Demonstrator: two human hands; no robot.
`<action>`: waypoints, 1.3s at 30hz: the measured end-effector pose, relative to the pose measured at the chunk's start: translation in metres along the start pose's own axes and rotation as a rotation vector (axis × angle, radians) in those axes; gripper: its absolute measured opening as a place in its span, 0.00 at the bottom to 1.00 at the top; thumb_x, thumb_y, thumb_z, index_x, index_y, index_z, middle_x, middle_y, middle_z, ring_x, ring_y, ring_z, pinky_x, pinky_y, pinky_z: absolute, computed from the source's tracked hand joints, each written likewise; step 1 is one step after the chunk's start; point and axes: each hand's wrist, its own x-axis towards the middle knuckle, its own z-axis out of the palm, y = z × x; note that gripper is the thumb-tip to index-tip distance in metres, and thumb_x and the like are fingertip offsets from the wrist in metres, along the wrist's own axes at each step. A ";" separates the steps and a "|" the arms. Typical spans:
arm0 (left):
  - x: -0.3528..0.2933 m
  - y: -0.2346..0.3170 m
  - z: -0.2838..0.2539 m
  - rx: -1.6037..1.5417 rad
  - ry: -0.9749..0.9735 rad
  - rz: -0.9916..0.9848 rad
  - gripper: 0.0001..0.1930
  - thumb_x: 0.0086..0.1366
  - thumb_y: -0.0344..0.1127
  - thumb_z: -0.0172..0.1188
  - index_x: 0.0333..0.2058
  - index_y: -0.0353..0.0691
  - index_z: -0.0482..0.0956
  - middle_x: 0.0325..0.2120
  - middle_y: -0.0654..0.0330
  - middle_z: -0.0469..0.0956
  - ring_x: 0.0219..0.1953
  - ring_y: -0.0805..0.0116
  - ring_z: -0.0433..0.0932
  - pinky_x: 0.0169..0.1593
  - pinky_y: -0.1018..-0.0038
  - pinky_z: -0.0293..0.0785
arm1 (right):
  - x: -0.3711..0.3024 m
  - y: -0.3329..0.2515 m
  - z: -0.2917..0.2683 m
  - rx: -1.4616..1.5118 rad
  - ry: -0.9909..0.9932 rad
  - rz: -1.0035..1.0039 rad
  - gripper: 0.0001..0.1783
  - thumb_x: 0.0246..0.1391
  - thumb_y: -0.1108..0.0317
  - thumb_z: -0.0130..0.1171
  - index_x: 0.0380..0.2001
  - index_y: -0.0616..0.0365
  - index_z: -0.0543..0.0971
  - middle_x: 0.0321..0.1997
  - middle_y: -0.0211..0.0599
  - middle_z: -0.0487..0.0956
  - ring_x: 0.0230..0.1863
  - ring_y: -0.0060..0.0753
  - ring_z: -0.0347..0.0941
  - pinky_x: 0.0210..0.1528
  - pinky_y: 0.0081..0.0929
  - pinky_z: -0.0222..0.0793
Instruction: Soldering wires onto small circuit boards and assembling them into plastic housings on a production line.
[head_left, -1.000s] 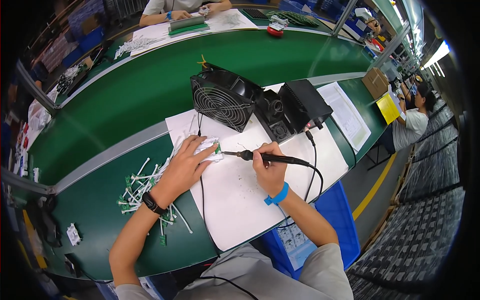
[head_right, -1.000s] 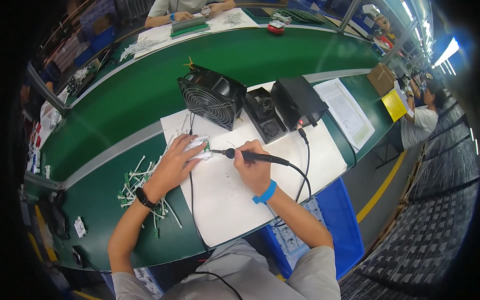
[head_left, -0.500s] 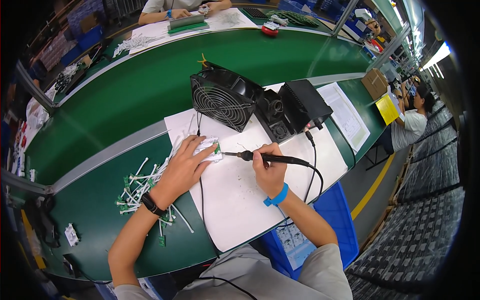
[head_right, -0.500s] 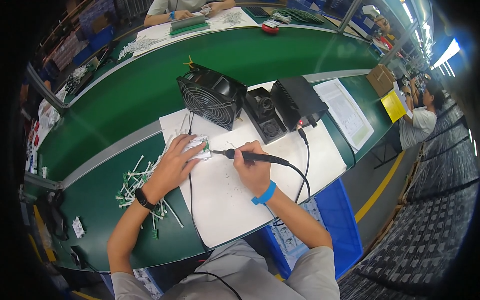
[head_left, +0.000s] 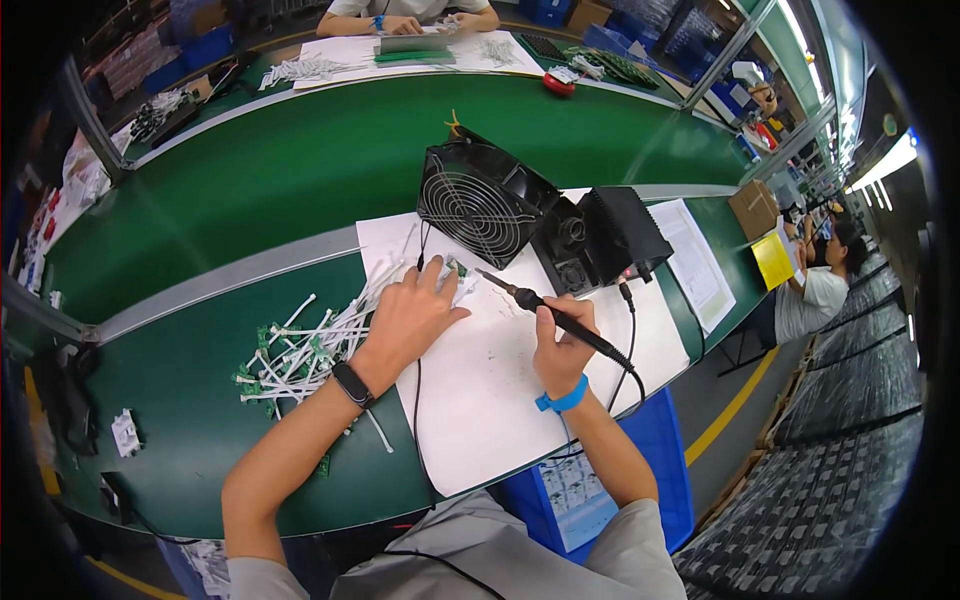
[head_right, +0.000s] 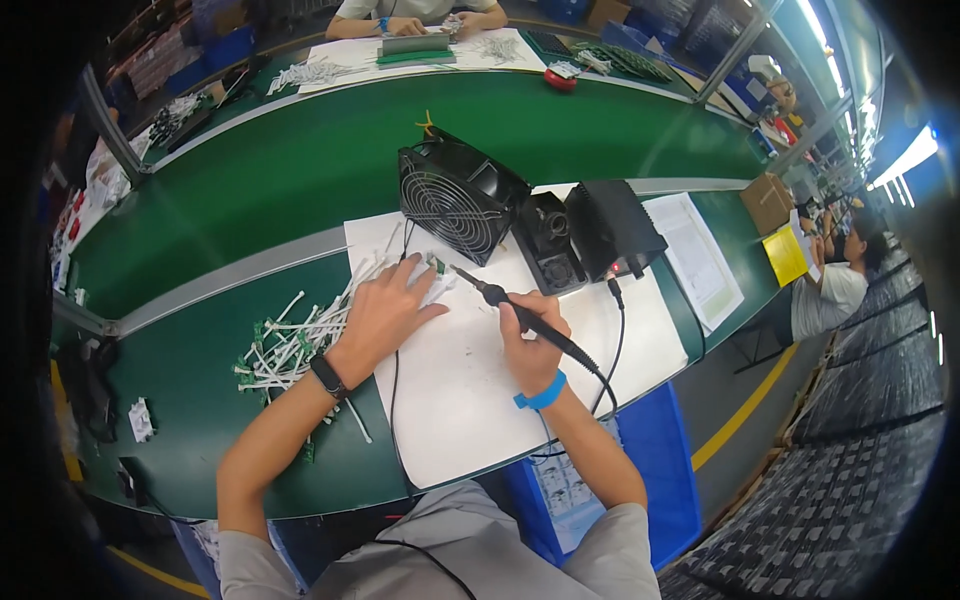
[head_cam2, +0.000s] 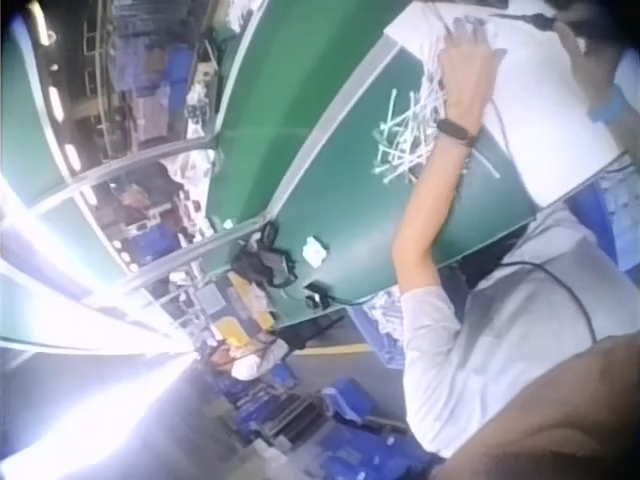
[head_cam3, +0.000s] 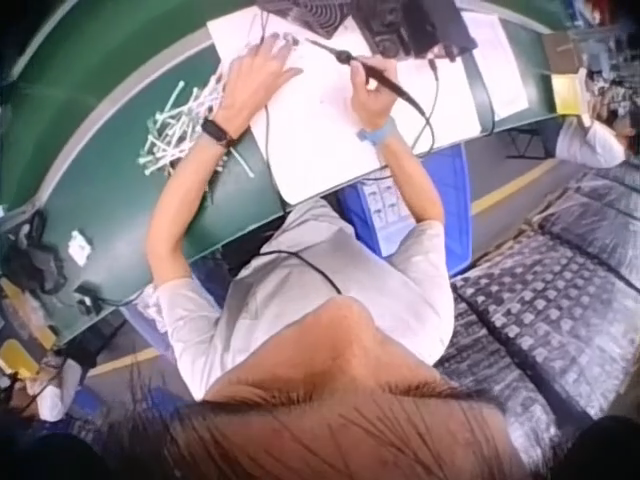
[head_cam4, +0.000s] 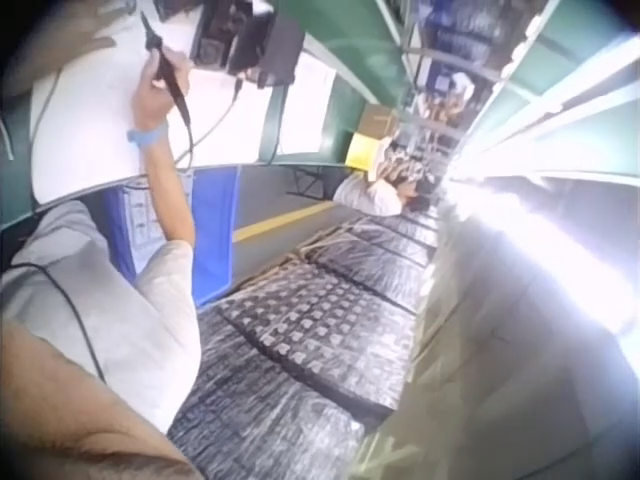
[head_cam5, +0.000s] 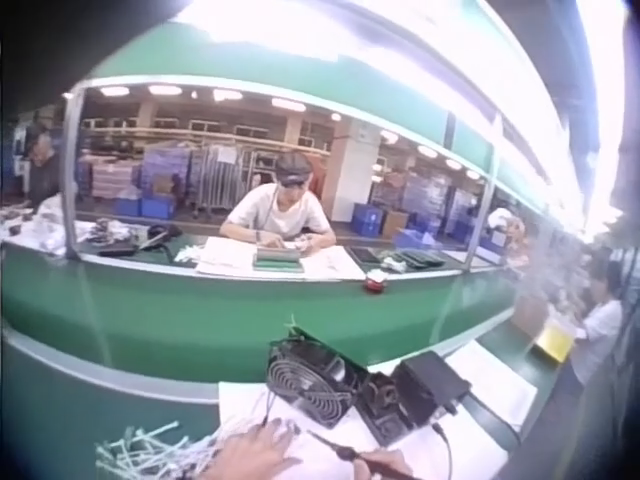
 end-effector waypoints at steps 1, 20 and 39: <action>-0.003 -0.002 0.004 0.031 0.030 0.021 0.27 0.57 0.47 0.71 0.49 0.35 0.80 0.56 0.46 0.75 0.44 0.53 0.81 0.38 0.69 0.82 | 0.002 -0.005 0.002 -0.021 -0.022 -0.041 0.09 0.58 0.78 0.65 0.40 0.62 0.76 0.26 0.31 0.74 0.24 0.16 0.66 0.27 0.16 0.61; -0.034 0.001 -0.005 -0.215 0.121 -0.086 0.16 0.61 0.38 0.68 0.44 0.33 0.82 0.55 0.44 0.75 0.54 0.50 0.73 0.48 0.67 0.82 | -0.005 0.007 0.031 0.041 -0.102 0.083 0.06 0.61 0.77 0.62 0.38 0.63 0.73 0.27 0.36 0.76 0.31 0.23 0.71 0.37 0.20 0.67; -0.035 0.008 0.005 -0.205 0.177 -0.126 0.17 0.58 0.34 0.70 0.45 0.34 0.82 0.53 0.45 0.75 0.48 0.50 0.73 0.53 0.63 0.74 | -0.005 0.002 0.040 0.033 -0.081 0.193 0.06 0.62 0.77 0.60 0.37 0.64 0.73 0.24 0.35 0.75 0.26 0.20 0.71 0.34 0.19 0.66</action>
